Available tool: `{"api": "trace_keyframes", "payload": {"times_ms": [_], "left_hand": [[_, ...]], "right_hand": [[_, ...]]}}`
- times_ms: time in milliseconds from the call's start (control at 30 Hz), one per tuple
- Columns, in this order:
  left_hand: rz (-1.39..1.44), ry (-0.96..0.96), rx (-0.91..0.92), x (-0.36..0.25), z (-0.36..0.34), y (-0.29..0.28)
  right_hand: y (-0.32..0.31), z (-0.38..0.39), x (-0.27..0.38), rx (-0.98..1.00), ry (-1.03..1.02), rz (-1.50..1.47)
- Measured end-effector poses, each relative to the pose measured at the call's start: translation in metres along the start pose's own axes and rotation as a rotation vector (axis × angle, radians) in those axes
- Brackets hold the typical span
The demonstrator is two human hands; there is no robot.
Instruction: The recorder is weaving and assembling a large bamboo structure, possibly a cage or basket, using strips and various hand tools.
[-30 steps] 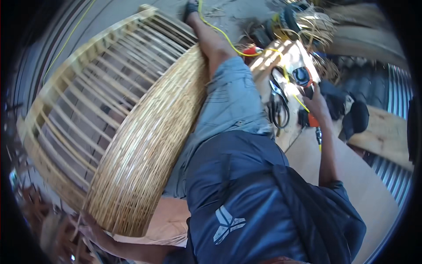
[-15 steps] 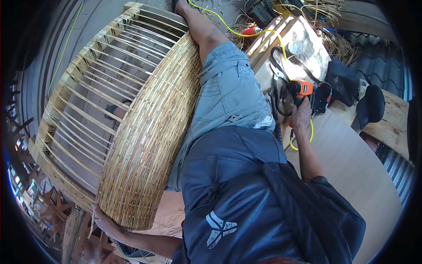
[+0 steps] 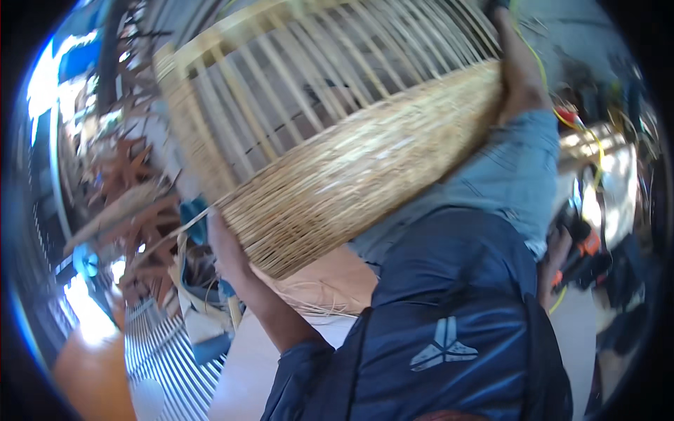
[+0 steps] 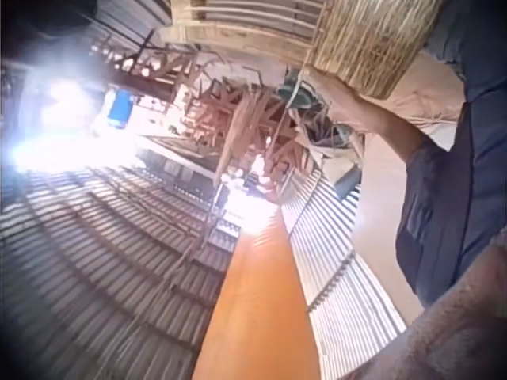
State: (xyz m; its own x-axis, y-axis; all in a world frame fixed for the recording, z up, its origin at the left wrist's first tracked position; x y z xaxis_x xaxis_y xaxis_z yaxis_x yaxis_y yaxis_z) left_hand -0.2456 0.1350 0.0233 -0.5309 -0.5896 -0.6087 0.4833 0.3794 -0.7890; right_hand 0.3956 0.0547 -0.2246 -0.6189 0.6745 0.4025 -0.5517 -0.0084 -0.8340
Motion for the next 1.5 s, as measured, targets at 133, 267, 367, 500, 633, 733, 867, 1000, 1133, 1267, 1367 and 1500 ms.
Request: {"api": "trace_keyframes", "payload": {"times_ms": [133,267,367,500,633,733,867,1000,1133,1267,1367,1500], "left_hand": [[0.152,-0.195,0.08,-0.001,0.009,-0.001],[0.165,-0.131,0.108,-0.017,0.003,0.004],[0.22,-0.28,0.182,-0.024,0.006,0.006],[0.306,-0.343,0.177,-0.034,0.007,0.002],[0.388,-0.269,0.047,-0.033,0.005,0.003],[0.216,-0.197,0.051,-0.024,0.005,0.007],[0.184,-0.231,0.04,-0.016,0.006,0.007],[0.169,-0.182,0.053,-0.02,0.004,0.008],[0.146,-0.167,-0.03,-0.02,0.006,0.008],[0.177,-0.148,0.041,-0.013,0.002,0.009],[0.181,-0.162,0.051,-0.01,0.0,0.007],[0.122,-0.183,0.047,-0.013,0.002,0.007]], "right_hand": [[-0.034,-0.03,0.085,-0.043,0.059,-0.444],[-0.071,-0.026,0.228,0.507,-0.394,-0.89],[-0.05,0.007,0.315,1.128,-0.781,-0.537],[0.023,0.072,0.371,1.213,-0.93,-0.209],[0.068,0.116,0.409,1.291,-1.074,-0.372],[0.072,0.143,0.432,1.295,-1.13,-0.512],[0.071,0.165,0.459,1.208,-1.147,-0.402],[0.068,0.171,0.47,1.143,-1.19,-0.257],[0.062,0.171,0.47,1.189,-1.164,-0.516],[0.064,0.175,0.471,1.167,-1.252,-0.329],[0.07,0.176,0.471,1.318,-0.983,-0.314],[0.066,0.175,0.47,1.243,-1.021,-0.487]]}}
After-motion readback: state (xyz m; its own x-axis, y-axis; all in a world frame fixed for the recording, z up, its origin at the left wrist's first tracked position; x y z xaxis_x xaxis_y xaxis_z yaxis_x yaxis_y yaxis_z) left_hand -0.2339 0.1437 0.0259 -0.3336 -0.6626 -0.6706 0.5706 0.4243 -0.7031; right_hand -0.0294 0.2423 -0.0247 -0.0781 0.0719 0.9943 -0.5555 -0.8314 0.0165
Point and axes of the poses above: each hand's wrist, its own z-axis away from the middle knuckle, its own y-axis out of the palm, x = y × z, the point moved 2 cm from there along -z, towards the middle knuckle, and after that the axes turned 4 degrees about -z, right-handed, at the moved point
